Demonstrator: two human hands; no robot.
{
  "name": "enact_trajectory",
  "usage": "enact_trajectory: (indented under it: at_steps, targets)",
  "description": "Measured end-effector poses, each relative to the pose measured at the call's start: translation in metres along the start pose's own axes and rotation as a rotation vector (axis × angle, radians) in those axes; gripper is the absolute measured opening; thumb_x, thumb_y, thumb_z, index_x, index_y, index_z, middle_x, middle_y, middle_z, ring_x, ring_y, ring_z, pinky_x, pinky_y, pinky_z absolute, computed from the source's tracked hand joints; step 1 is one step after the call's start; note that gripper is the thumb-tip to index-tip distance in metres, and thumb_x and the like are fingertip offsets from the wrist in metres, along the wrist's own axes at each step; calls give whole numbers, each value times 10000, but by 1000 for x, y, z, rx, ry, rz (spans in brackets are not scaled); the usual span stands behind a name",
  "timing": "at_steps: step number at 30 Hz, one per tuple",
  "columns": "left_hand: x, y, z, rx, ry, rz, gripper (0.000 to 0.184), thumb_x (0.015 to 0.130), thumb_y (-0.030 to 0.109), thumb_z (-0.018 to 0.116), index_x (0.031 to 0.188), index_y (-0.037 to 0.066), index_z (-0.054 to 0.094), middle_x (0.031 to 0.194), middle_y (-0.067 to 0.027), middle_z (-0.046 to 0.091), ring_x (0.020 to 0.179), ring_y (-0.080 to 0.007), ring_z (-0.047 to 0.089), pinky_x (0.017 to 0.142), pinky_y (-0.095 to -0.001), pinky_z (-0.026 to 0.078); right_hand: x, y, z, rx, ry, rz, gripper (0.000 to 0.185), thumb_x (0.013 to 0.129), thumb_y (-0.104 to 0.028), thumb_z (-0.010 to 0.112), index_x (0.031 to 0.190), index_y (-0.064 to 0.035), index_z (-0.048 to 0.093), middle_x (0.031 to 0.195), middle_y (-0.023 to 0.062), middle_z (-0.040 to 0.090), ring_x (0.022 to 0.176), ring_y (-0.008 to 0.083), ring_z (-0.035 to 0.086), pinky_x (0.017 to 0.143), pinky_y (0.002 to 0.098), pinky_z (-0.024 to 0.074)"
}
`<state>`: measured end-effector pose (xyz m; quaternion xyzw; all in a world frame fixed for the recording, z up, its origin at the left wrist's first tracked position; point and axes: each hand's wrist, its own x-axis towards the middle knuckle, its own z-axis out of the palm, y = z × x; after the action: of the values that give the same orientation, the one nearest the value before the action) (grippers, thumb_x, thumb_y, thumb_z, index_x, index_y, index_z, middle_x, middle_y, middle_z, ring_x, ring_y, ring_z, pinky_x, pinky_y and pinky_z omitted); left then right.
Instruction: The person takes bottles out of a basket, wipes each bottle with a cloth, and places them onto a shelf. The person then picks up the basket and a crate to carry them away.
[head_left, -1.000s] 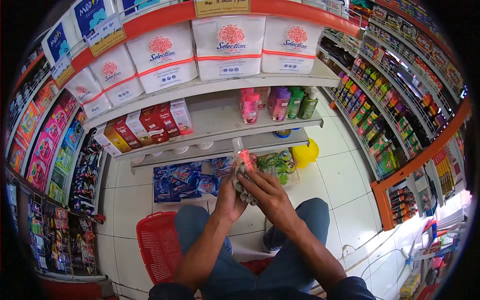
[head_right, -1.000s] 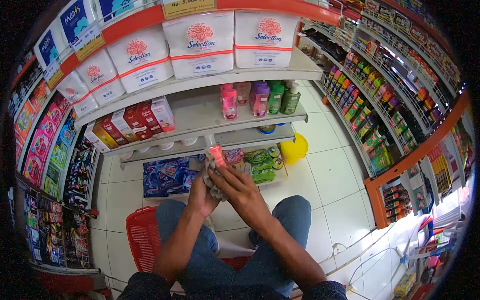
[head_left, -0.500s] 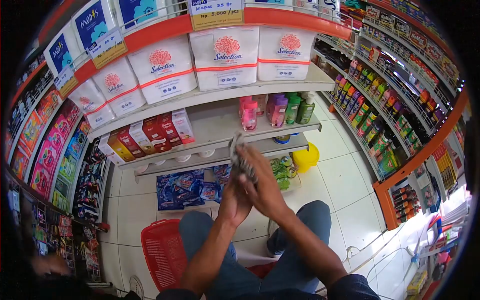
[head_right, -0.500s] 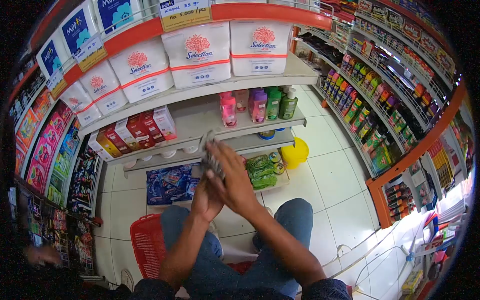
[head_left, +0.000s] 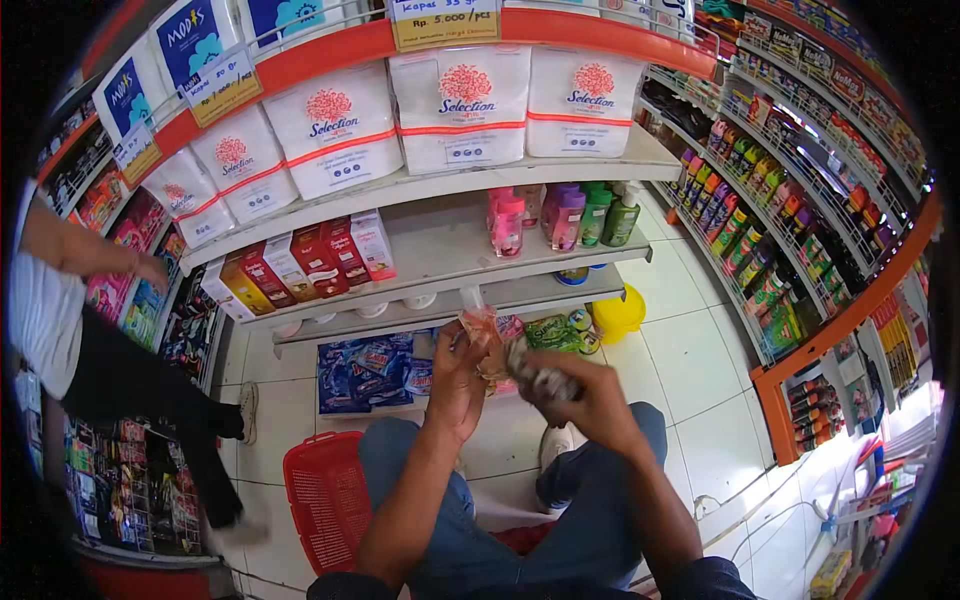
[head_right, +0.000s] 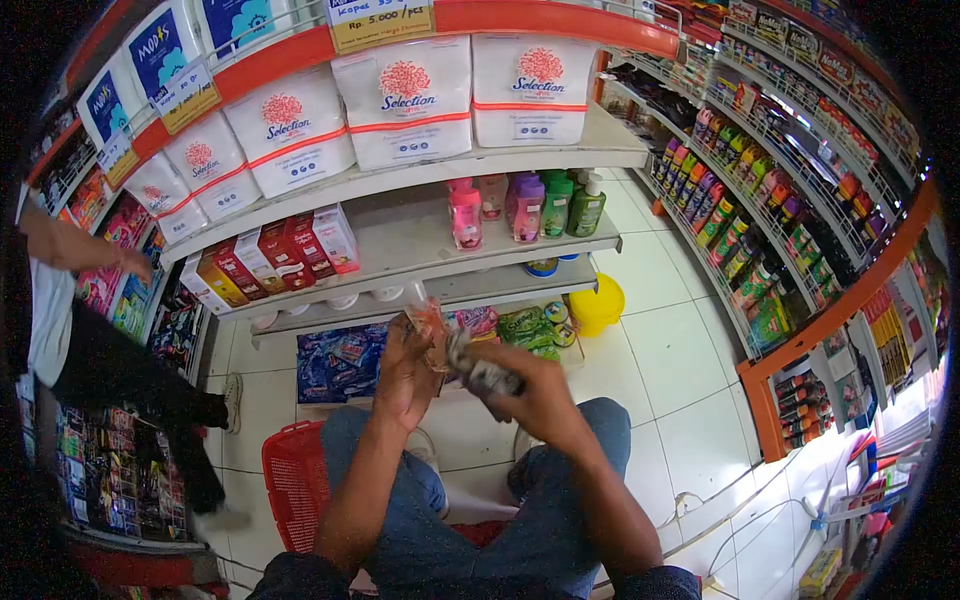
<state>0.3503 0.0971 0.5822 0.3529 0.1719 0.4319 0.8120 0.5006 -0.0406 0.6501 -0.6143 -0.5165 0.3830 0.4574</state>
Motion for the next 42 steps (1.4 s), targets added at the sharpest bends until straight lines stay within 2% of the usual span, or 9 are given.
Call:
enact_trajectory:
  at_steps: [5,7,11,21,28,29,32,35,42]
  targets:
    - [-11,5,24,16,3,-107,352,1005,142,603,1328,162,465,1355,-80,563,1233,-215,573,1042,-421,497,30,-14,3,114,357,-250,580,837,-55,729,1390,-132,571,1377,210,575,1247,359,561,1050,413,468]
    - [-17,1,29,-56,-37,-156,350,1024,135,555,1358,165,456,1382,-86,548,1240,-222,572,1029,-433,511,41,-22,19,-481,386,-525,624,842,-84,724,1432,-158,535,1464,198,491,1285,376,511,1087,442,433]
    - [-12,-1,21,-273,47,-117,367,1049,130,484,1411,158,430,1408,-100,529,1241,-232,581,1021,-428,528,43,-2,42,-669,301,-557,653,813,-101,743,1431,-173,545,1519,181,423,1315,395,468,1115,472,400]
    - [-13,12,28,-170,-29,-102,386,1069,152,458,1452,142,409,1382,-108,553,1193,-235,619,1016,-402,529,12,-2,36,-633,318,-564,643,632,-27,830,1245,-157,685,1351,102,602,1209,360,544,1007,437,503]
    - [-13,19,20,135,-59,-47,398,1087,289,443,1458,150,416,1397,-96,553,1212,-229,609,1016,-412,524,-13,-11,-9,-412,-101,-371,608,686,-60,810,1268,-135,654,1343,128,577,1202,358,535,1027,445,477]
    - [-13,17,19,81,-60,-126,436,1088,350,402,1480,157,397,1413,-79,542,1228,-226,598,1022,-418,518,-10,-18,-11,-414,-98,-370,608,686,-60,810,1268,-135,654,1343,128,577,1202,358,535,1027,445,477]
    - [-18,12,20,-21,-66,-302,527,1091,471,319,1522,171,359,1445,-44,520,1259,-221,576,1034,-430,506,8,-43,-2,-510,425,-448,632,651,-36,823,1253,-152,668,1330,115,600,1214,359,545,1008,445,497]
    - [-23,13,27,-40,-226,-301,553,1085,507,302,1516,168,374,1459,-45,520,1272,-227,571,1044,-438,495,34,-38,14,-739,449,-604,663,660,-46,821,1291,-158,652,1332,124,592,1227,367,535,1026,447,480]
    - [-21,18,14,-201,-103,-354,601,1069,546,333,1491,125,416,1406,-62,554,1243,-217,579,1041,-404,484,20,-2,39,-807,316,-675,524,710,-65,787,1219,-148,698,1312,109,599,1221,353,540,1031,425,479]
